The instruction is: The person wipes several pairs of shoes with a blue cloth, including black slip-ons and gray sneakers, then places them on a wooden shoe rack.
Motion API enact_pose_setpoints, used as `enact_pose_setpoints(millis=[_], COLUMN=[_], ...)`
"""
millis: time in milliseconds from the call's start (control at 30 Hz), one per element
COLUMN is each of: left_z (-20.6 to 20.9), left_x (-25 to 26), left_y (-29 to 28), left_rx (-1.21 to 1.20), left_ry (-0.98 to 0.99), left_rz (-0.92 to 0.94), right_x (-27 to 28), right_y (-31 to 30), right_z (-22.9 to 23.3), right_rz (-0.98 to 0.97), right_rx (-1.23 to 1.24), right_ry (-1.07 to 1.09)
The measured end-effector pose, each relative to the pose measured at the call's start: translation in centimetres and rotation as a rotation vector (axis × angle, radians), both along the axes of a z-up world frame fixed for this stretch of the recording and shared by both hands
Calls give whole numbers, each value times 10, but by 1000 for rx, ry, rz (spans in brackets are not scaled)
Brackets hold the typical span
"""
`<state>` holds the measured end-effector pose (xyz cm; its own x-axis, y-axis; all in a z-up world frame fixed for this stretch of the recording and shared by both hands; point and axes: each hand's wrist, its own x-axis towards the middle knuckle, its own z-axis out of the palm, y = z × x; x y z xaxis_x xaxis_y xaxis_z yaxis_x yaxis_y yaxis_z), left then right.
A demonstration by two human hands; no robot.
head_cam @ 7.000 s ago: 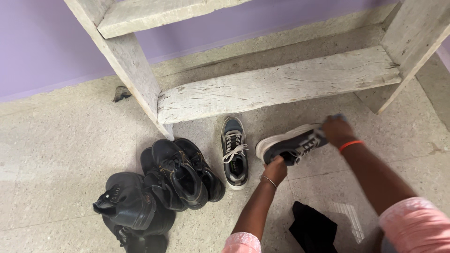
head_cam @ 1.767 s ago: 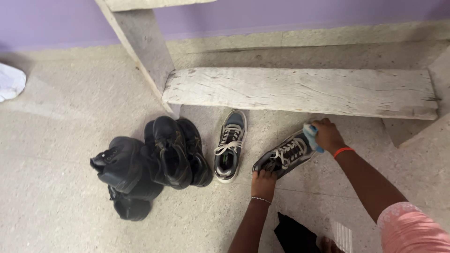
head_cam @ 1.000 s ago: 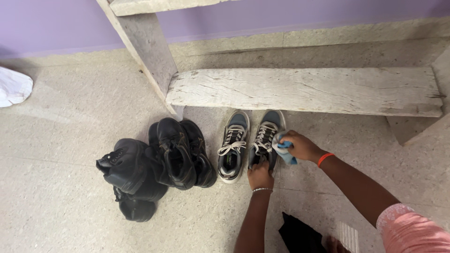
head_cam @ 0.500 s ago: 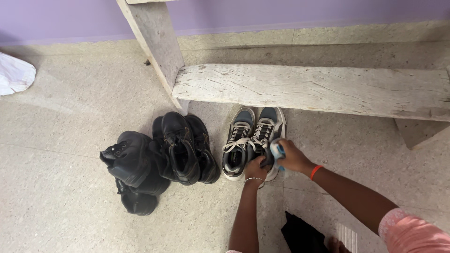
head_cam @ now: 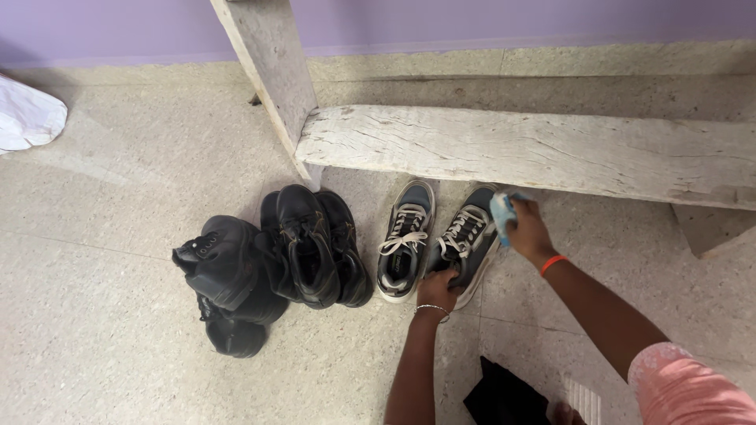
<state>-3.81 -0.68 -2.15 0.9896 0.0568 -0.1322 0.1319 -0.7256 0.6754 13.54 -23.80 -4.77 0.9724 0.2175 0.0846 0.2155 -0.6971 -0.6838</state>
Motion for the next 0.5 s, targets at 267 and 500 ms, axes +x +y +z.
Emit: enact_pose_setpoints(millis=[267, 500], left_z=[-3, -14], left_x=[5, 11], left_y=[15, 32], left_rx=[-107, -220], left_ry=[75, 177], left_rz=[13, 74], right_x=[-33, -65], right_y=[26, 43], right_z=[43, 87], right_rz=[160, 421], right_rx=[-95, -248], right_ry=[78, -82])
